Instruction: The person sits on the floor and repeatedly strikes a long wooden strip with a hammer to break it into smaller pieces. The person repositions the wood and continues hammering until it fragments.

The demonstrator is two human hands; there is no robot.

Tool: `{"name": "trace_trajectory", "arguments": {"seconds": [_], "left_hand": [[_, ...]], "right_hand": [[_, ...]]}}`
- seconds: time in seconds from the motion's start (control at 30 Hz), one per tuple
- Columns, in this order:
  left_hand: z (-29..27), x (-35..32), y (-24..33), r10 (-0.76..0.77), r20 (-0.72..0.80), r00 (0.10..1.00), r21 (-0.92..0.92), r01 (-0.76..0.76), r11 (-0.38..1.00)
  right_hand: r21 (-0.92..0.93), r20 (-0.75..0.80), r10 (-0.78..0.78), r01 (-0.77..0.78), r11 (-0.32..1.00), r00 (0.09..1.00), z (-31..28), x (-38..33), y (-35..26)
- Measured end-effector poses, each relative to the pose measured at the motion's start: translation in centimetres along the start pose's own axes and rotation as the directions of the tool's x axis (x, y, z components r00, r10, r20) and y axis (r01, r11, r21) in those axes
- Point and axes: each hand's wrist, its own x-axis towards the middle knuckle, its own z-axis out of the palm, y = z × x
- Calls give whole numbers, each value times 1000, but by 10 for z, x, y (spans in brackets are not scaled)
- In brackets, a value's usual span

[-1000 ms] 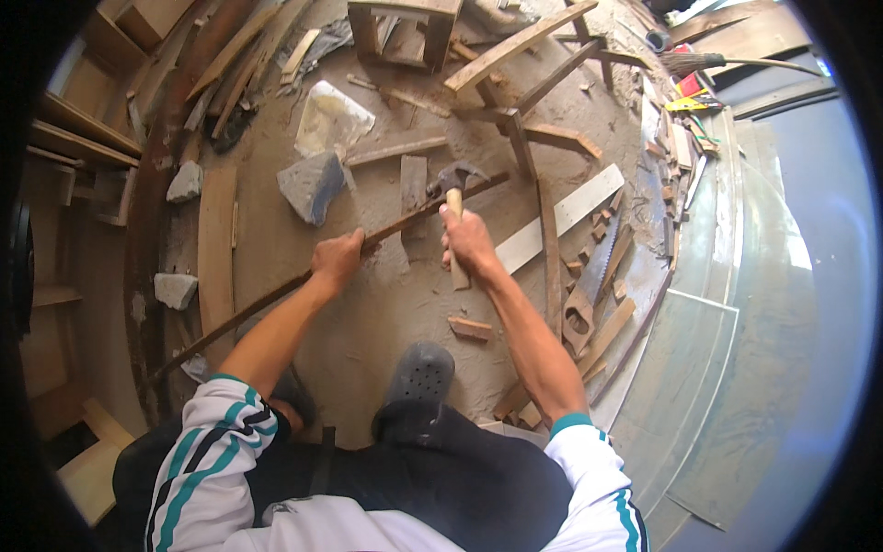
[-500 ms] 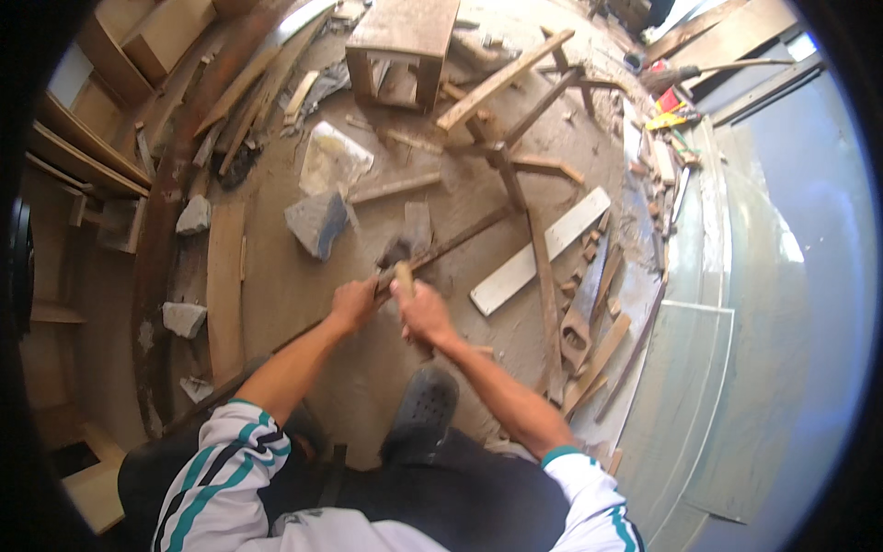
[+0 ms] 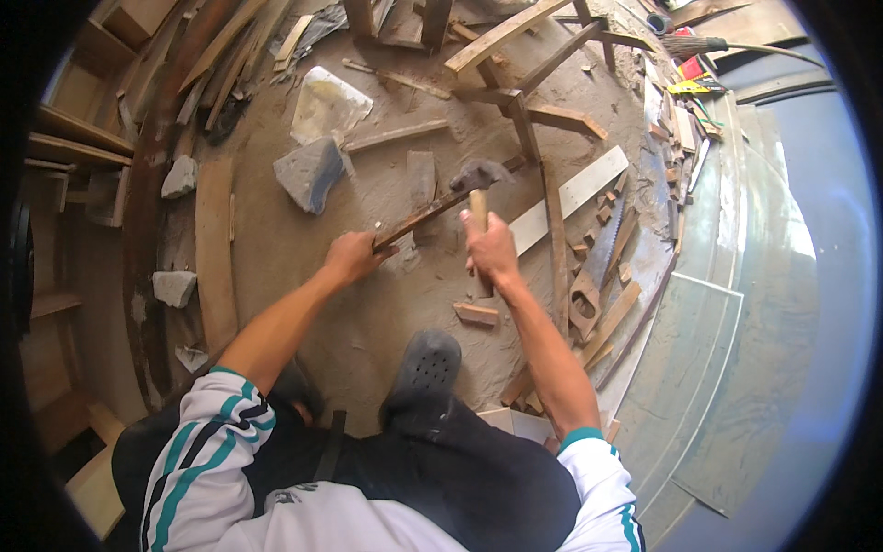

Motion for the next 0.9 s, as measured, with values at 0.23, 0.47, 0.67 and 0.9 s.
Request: {"name": "trace_trajectory", "arguments": {"seconds": [0.23, 0.47, 0.67, 0.9], "left_hand": [[4, 7, -8, -6, 18, 1000, 34, 5, 999], [-5, 1, 4, -38, 12, 999, 0, 38, 999], [-11, -2, 11, -16, 27, 1000, 14, 15, 1000], [-11, 3, 6, -26, 39, 999, -23, 27, 999]], "right_hand": [[105, -24, -11, 14, 994, 1000, 27, 26, 3], [191, 134, 106, -131, 973, 985, 23, 38, -6], [222, 90, 121, -138, 965, 989, 23, 28, -6], [170, 134, 61, -84, 982, 989, 22, 33, -11]]}}
